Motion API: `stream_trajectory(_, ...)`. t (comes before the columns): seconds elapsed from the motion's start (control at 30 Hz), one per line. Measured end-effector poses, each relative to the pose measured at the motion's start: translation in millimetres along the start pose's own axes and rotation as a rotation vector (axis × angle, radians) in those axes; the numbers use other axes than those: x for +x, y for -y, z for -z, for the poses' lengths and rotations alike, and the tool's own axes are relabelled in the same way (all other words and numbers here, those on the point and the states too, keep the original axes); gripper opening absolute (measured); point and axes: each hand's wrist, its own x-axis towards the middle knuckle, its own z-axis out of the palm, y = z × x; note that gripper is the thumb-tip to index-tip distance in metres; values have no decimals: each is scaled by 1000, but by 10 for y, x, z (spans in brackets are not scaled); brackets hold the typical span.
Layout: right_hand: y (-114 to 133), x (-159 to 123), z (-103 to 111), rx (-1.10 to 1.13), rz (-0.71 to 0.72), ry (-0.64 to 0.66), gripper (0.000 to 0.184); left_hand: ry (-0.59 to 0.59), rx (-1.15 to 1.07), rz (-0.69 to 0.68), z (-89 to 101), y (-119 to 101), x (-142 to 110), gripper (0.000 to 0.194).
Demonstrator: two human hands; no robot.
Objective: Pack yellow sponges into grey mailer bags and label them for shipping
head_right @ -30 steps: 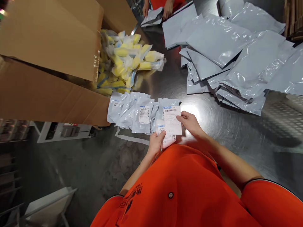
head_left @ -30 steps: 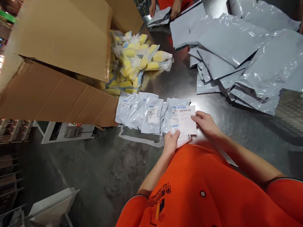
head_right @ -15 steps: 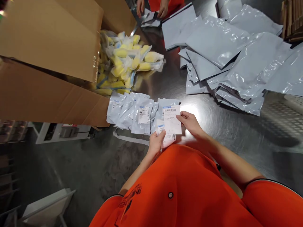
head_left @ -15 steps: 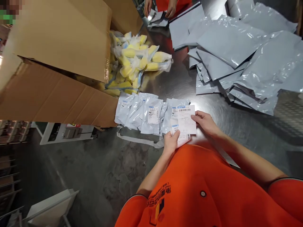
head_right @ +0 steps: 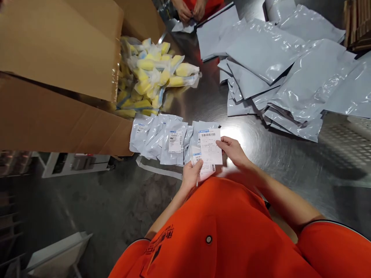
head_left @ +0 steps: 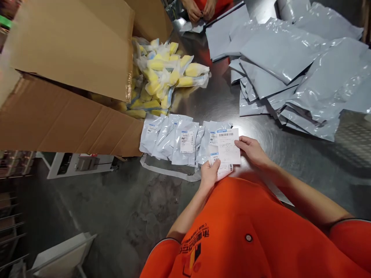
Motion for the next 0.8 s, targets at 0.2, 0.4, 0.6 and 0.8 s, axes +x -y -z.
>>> stream_trajectory(0.2,-5,-3,-4,50,-13,14,26,-18,37,-1,-5,-29,-12,27)
stream_trajectory(0.4,-38,-10,-8,50,-3,17,25,-3,24,-14,3,-6,-16,32)
stream_trajectory(0.6,-21,-26,-42,68,-14,12,26,0,-18,-15,9,9,-38,35)
stream_trajectory(0.8,-26,-30,-67,64,-4,10,30,-6,-35,-24,2,15,-85,32)
